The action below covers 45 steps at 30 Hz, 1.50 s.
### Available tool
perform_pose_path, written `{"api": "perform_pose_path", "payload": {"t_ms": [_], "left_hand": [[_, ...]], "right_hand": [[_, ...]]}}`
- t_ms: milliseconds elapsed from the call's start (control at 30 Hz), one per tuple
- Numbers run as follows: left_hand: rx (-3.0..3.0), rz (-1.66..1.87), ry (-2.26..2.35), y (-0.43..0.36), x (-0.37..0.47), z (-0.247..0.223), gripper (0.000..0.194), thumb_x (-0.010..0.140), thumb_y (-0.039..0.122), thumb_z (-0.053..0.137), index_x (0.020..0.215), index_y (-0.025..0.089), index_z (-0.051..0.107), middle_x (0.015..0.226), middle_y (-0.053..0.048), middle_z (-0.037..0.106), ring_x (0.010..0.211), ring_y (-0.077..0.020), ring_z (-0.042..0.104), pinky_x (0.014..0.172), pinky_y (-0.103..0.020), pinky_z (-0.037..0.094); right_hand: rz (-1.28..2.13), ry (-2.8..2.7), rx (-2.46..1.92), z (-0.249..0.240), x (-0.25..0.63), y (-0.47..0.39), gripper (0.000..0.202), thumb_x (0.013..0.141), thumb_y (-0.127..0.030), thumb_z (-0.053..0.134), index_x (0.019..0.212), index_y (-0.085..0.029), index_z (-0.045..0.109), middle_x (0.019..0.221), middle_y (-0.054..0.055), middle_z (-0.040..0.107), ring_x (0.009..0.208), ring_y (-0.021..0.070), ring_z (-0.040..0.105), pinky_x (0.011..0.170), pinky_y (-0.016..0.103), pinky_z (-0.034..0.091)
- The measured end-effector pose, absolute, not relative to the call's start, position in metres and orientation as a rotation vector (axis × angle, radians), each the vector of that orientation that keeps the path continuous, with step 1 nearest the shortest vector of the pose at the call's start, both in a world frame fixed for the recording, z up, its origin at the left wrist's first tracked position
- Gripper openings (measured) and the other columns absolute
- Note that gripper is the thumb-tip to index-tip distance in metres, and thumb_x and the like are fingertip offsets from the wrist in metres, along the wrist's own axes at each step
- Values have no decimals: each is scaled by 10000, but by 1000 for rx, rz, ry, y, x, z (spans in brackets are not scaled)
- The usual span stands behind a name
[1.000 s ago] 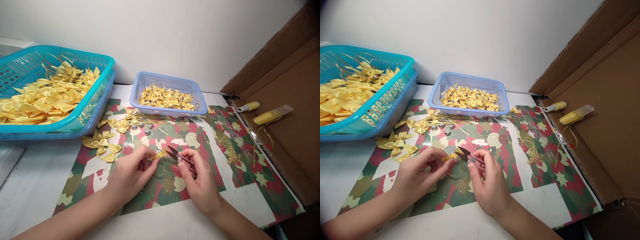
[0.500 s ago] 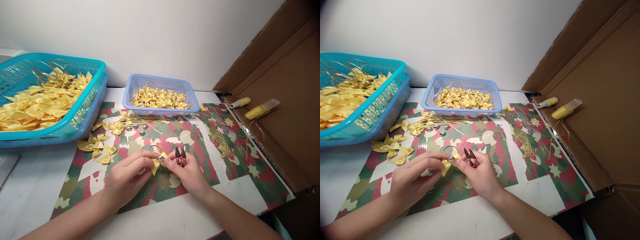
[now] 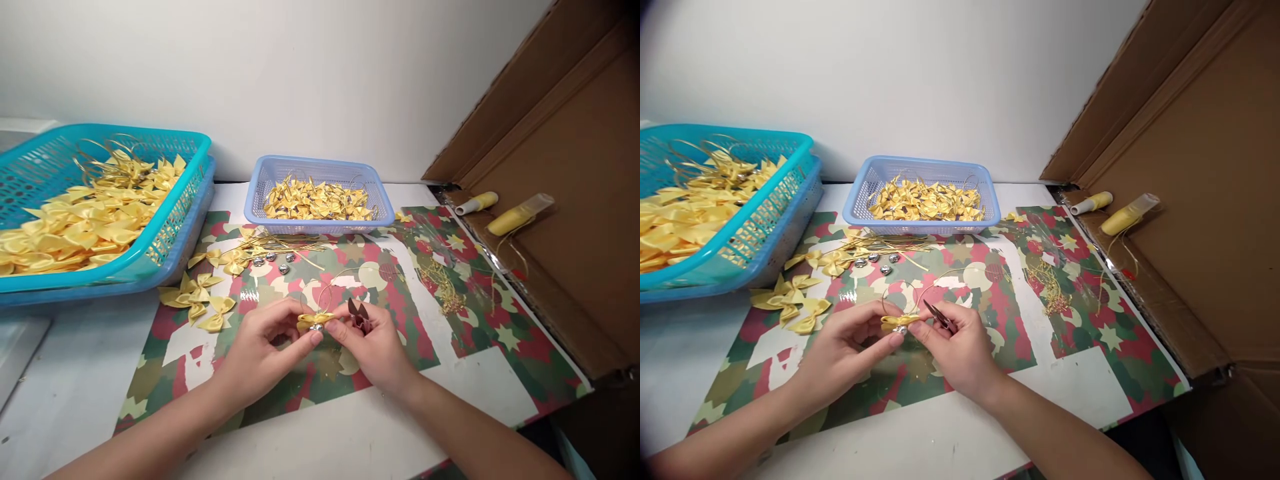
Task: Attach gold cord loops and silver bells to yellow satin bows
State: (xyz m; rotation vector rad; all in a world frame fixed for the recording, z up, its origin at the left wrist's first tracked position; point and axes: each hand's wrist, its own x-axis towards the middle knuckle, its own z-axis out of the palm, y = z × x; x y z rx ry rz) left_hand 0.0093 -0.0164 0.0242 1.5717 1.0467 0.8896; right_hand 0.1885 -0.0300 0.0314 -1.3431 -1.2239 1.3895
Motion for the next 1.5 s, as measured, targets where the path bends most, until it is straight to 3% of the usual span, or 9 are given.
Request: {"api": "perform_pose_path", "payload": {"t_ms": [100, 267, 500, 667, 867, 1000, 1100, 1233, 1500], "left_hand": [[1654, 870, 1087, -16, 10, 24, 115, 839, 288, 633, 830, 175, 645, 771, -41, 644, 674, -155, 607, 550, -239, 497], [1791, 868, 1104, -13, 9, 25, 161, 851, 290, 625, 741, 171, 626, 682, -17, 635, 599, -131, 557, 505, -225, 438], [1840, 909, 1077, -15, 9, 21, 81, 830, 249, 666, 808, 188, 618, 707, 2, 634, 560, -101, 531, 475, -201, 429], [1733, 1152, 974, -19, 11, 21, 415, 772, 148, 715, 1111, 265, 505, 1004, -22, 640, 746, -118, 631, 566, -196, 535], [1708, 1201, 945, -20, 10, 20, 411, 821, 44, 619, 1125, 277, 469, 872, 19, 709, 805, -118, 703, 698, -201, 562], [1739, 1165, 984, -21, 7, 19, 415, 814, 54, 631, 1137, 272, 485, 867, 20, 720, 813, -114, 705, 762, -211, 552], [1717, 1191, 1043, -20, 7, 21, 354, 808, 94, 630, 1097, 257, 505, 883, 10, 653, 798, -116, 662, 705, -215, 551], [1615, 966, 1065, -16, 8, 27, 56, 871, 249, 564, 875, 201, 534, 712, 27, 548, 593, -95, 539, 506, -189, 469], [1562, 722, 1080, -12, 4, 27, 409, 897, 446, 459, 579, 195, 402, 481, 57, 408, 445, -85, 367, 422, -203, 287]], "right_hand": [[1420, -1231, -1329, 31, 189, -30, 190, 780, -373, 659, 764, -185, 684, 574, -40, 409, 538, 96, 334, 492, 237, 289], [1335, -1288, -1333, 33, 190, -30, 133, 764, -311, 681, 784, -188, 634, 517, -92, 243, 486, 74, 239, 458, 219, 230], [1381, -1239, -1301, 32, 188, -31, 217, 816, -331, 629, 673, -174, 582, 591, -37, 449, 533, 81, 357, 474, 212, 304], [1392, -1210, -1309, 31, 188, -30, 200, 815, -323, 627, 689, -171, 590, 586, -37, 463, 529, 78, 370, 485, 206, 332], [1219, -1397, -1251, 28, 188, -33, 77, 779, -243, 652, 741, -182, 622, 523, -69, 422, 446, 59, 316, 407, 189, 271], [888, -1634, -1113, 25, 192, -34, 109, 756, -114, 600, 807, -193, 655, 567, -48, 552, 470, 74, 434, 453, 194, 355], [718, -1748, -983, 24, 195, -32, 236, 787, -48, 492, 827, -197, 670, 588, -32, 608, 497, 84, 500, 478, 199, 383], [417, -1886, -875, 21, 198, -29, 260, 848, -67, 450, 817, -188, 678, 528, -33, 582, 454, 89, 431, 469, 237, 323], [143, -1975, -828, 16, 205, -29, 298, 936, -163, 419, 865, -177, 708, 503, -24, 520, 473, 102, 431, 488, 269, 276]]}}
